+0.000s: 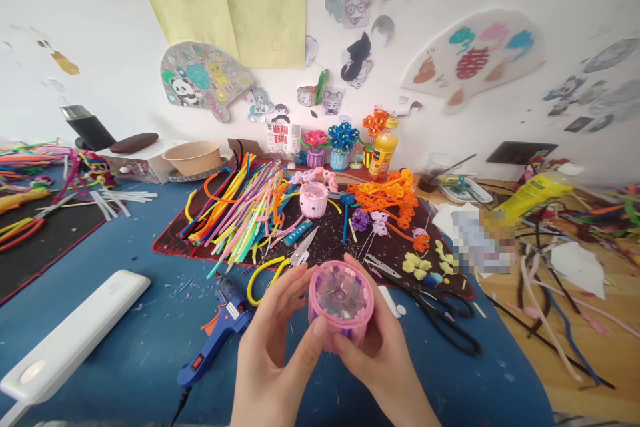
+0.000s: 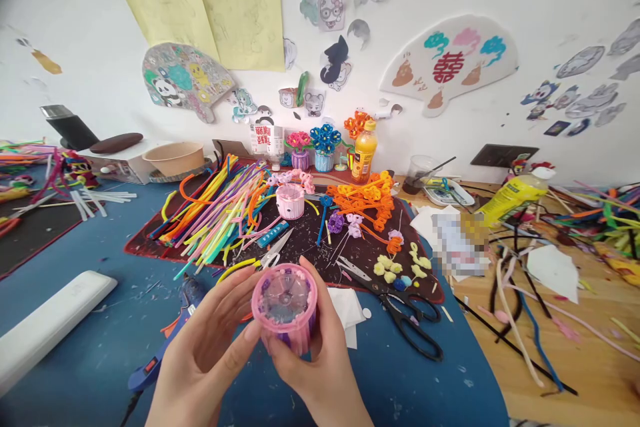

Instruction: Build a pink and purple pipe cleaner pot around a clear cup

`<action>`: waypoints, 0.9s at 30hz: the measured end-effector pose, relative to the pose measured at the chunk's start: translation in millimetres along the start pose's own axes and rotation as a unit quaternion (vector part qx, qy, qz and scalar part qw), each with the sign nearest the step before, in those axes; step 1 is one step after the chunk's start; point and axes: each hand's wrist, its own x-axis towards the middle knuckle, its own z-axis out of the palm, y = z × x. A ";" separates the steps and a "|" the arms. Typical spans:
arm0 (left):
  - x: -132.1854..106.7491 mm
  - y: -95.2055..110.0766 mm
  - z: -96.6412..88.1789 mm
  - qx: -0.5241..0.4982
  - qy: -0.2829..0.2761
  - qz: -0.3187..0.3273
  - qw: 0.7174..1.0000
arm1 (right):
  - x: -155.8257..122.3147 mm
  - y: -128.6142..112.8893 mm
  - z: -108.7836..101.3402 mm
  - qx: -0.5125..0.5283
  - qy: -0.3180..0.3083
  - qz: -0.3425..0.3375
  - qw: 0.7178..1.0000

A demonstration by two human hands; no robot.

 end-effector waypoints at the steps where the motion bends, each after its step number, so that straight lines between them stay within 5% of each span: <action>1: -0.6 -1.3 -1.3 0.018 -0.006 0.012 1.000 | 0.4 0.4 0.0 -0.001 0.007 -0.009 1.000; 11: -9.4 -15.7 18.8 0.138 0.053 0.131 0.980 | 2.2 12.8 3.8 -0.060 0.085 -0.095 0.990; 27: 6.3 -32.2 10.0 0.167 -0.032 0.182 0.968 | 9.6 26.5 6.2 -0.057 0.150 -0.138 0.977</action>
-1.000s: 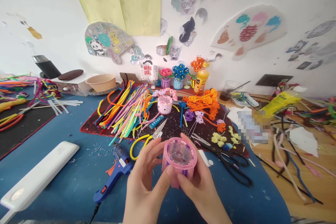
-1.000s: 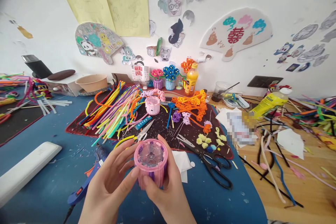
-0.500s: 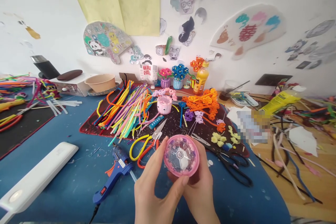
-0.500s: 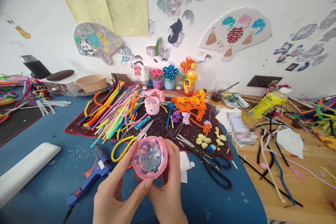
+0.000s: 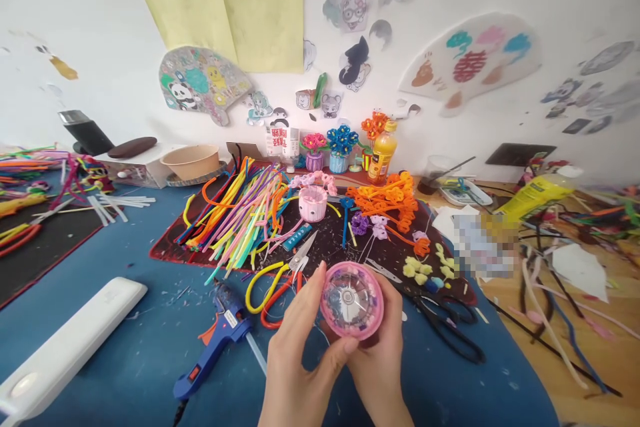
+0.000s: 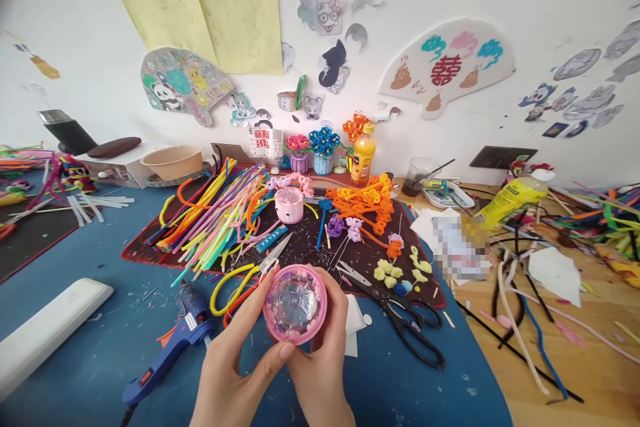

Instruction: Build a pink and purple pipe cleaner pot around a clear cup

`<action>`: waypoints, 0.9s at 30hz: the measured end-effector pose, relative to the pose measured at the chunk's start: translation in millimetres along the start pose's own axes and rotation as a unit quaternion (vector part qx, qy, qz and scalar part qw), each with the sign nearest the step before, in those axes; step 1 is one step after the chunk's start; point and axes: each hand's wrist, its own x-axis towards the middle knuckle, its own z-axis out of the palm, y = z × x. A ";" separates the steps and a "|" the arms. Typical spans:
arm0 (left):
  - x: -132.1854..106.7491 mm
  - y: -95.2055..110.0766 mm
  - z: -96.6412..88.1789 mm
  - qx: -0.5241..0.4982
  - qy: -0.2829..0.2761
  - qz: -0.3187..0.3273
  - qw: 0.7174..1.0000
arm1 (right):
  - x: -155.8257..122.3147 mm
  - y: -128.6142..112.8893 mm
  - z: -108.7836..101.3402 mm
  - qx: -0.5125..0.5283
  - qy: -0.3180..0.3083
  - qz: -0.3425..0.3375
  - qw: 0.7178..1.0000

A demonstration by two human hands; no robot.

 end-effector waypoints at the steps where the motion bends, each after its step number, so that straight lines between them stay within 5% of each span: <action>1: 2.0 -1.6 -3.1 -0.001 -0.016 -0.003 1.000 | 0.8 1.1 -0.5 0.011 -0.006 0.012 1.000; 12: 12.6 -10.2 -18.8 -0.068 -0.056 -0.081 0.993 | 13.2 8.3 -11.0 0.046 -0.133 -0.022 0.990; 19: 14.3 5.0 -17.0 -0.165 -0.019 -0.185 0.969 | 14.0 12.1 -22.4 0.097 -0.222 0.027 0.970; 27: 10.2 5.9 -14.7 -0.165 0.006 -0.195 0.967 | 16.9 5.7 -29.6 0.208 -0.282 0.132 0.927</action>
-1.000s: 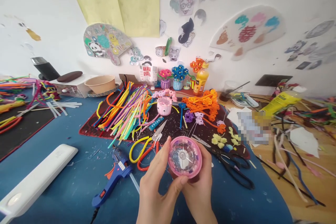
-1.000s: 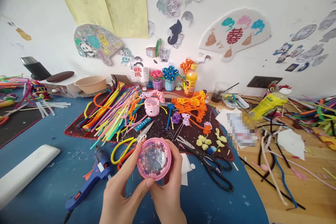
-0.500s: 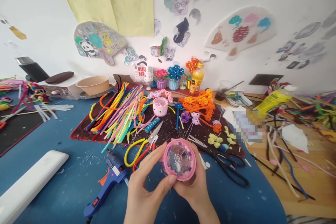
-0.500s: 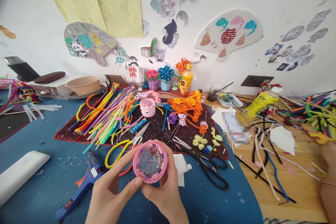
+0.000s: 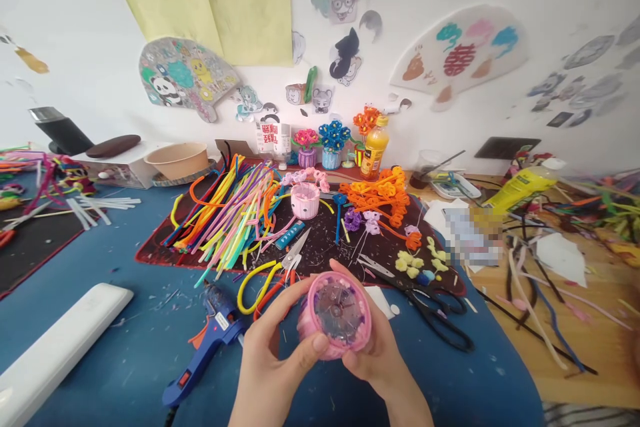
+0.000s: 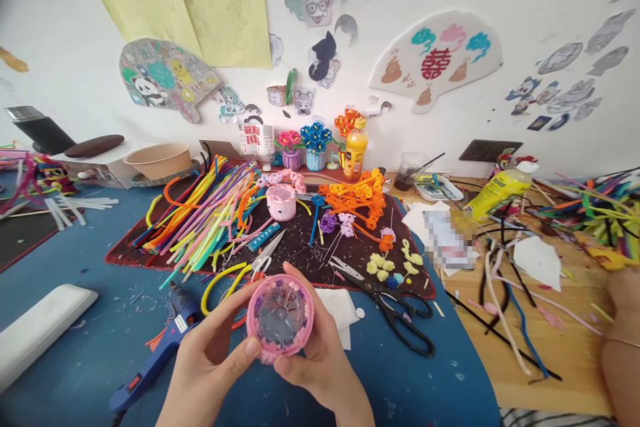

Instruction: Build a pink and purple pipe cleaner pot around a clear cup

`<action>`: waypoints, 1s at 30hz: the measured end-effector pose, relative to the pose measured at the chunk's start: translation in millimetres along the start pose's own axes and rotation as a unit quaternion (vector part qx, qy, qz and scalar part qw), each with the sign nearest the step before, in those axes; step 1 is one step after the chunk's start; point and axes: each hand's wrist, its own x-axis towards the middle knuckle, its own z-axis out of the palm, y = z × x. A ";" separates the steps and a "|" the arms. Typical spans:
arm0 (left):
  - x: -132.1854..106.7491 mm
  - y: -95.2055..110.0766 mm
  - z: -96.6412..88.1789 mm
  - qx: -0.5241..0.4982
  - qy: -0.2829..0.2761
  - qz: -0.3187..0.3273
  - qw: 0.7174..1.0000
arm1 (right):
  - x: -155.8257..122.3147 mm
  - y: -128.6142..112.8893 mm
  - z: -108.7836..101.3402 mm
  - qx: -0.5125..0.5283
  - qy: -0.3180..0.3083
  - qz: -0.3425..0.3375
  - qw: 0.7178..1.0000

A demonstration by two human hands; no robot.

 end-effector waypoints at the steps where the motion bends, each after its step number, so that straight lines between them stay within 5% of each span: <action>1: -0.1 0.6 -0.2 -0.001 -0.005 0.004 1.000 | 0.5 -0.4 -0.3 0.000 -0.001 0.001 1.000; 11: 5.4 -3.0 -4.0 0.021 -0.040 0.042 0.998 | 0.0 -4.7 -0.4 -0.005 0.005 -0.004 1.000; 23: 5.9 1.0 -17.6 0.159 -0.080 0.210 0.961 | -3.8 -13.7 8.4 -0.068 0.029 -0.076 0.994; 30: 5.8 0.9 -18.2 0.164 -0.097 0.209 0.959 | -7.5 -21.0 12.2 -0.091 0.038 -0.047 0.994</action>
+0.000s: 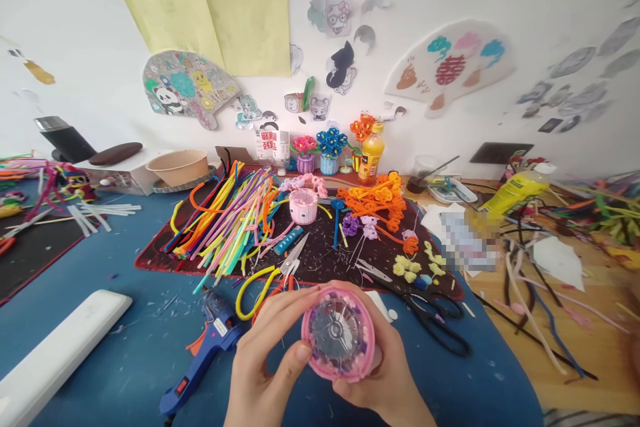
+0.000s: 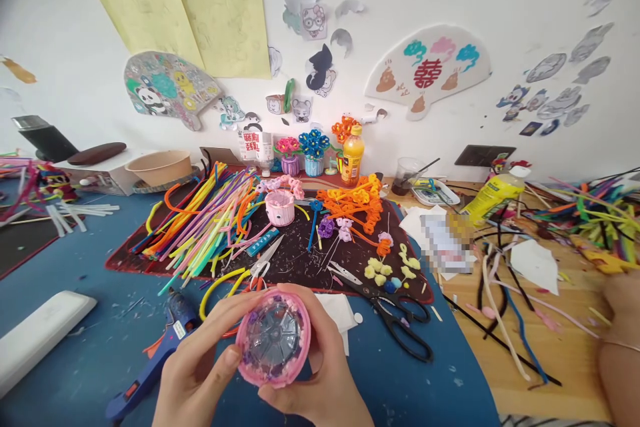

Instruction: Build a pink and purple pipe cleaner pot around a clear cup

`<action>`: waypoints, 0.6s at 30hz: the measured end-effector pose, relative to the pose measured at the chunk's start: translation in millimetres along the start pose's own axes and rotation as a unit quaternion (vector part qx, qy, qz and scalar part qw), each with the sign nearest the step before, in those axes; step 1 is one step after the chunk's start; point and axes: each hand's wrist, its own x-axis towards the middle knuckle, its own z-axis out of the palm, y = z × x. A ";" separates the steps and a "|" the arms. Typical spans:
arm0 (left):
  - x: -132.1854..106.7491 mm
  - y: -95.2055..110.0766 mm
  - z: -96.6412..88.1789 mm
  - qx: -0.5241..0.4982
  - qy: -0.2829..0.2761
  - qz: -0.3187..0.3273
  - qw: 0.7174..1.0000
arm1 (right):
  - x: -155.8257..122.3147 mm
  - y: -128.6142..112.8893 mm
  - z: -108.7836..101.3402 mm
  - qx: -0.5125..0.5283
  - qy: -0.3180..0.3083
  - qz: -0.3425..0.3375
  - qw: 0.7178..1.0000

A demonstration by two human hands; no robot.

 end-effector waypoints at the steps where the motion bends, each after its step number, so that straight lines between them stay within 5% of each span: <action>1: -0.3 0.2 0.0 -0.003 0.006 -0.005 1.000 | -0.4 -0.1 -0.2 -0.008 0.002 0.000 1.000; 8: -0.7 3.8 -0.3 -0.048 0.005 -0.042 0.998 | -3.9 -4.0 2.4 -0.044 0.024 -0.008 0.999; 13: -1.2 1.4 1.2 -0.156 0.116 -0.142 0.970 | -6.7 -7.0 5.6 -0.096 0.062 -0.025 0.993; 18: 1.5 -0.9 0.0 -0.120 0.154 -0.193 0.962 | -7.0 -9.1 7.5 -0.124 0.076 -0.046 0.988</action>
